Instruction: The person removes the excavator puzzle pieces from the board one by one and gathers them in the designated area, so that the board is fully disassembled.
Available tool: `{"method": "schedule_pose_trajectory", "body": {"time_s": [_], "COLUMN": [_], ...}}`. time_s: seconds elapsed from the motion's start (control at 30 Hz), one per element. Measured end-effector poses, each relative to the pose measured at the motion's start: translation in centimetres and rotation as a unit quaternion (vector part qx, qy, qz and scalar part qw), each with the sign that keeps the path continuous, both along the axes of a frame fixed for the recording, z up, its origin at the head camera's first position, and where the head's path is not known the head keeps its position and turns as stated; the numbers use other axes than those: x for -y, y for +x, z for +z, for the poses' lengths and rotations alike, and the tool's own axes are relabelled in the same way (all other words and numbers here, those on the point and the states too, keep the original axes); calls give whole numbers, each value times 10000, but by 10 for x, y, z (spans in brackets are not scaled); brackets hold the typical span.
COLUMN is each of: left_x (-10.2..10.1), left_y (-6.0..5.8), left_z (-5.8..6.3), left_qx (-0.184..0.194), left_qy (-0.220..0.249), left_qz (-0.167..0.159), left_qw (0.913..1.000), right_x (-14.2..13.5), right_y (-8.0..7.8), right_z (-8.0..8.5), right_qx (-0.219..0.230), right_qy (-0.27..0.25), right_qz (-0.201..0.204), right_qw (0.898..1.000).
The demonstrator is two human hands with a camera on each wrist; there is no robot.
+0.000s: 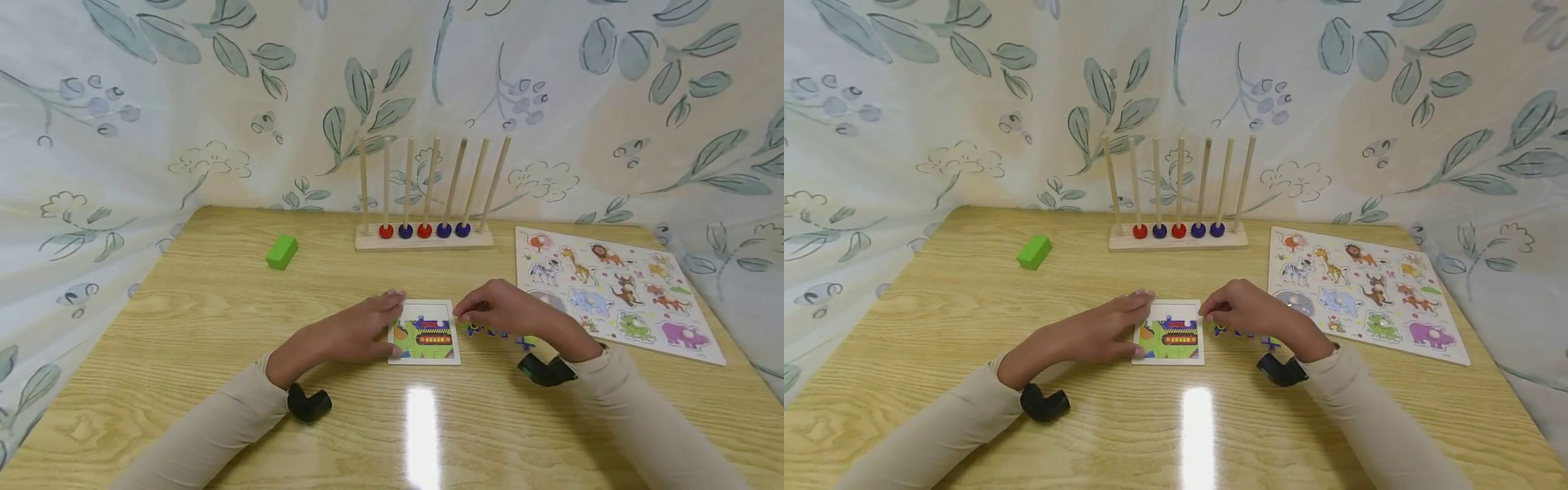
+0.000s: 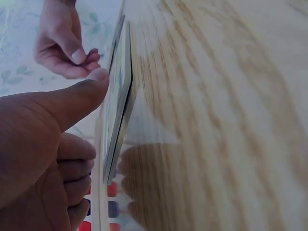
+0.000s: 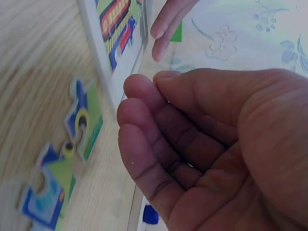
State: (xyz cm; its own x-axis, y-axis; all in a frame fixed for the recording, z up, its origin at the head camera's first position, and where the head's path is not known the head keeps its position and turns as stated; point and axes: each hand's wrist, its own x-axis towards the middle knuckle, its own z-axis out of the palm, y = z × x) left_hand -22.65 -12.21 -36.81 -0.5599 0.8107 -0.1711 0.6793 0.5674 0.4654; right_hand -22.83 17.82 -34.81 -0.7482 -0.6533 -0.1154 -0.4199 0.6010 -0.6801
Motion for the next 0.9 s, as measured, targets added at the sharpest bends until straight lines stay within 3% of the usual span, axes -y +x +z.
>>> {"method": "schedule_pose_trajectory", "body": {"time_s": [0.2,0.37,0.9], "left_x": [0,-2,0], "left_y": [-1,-2,-4], "left_z": [0,0,-4], "left_qx": [1,-42,292], "left_qy": [-219,-318,-121], "left_qz": [29,-11,58], "left_qw": [9998,9995,9995], "right_x": [13,23,50], "right_y": [1,0,-3], "right_z": [2,0,-3], "right_qx": [279,256,432], "right_qy": [-116,-171,-336], "right_qz": [-33,73,548], "right_qw": [9995,9995,9970]}}
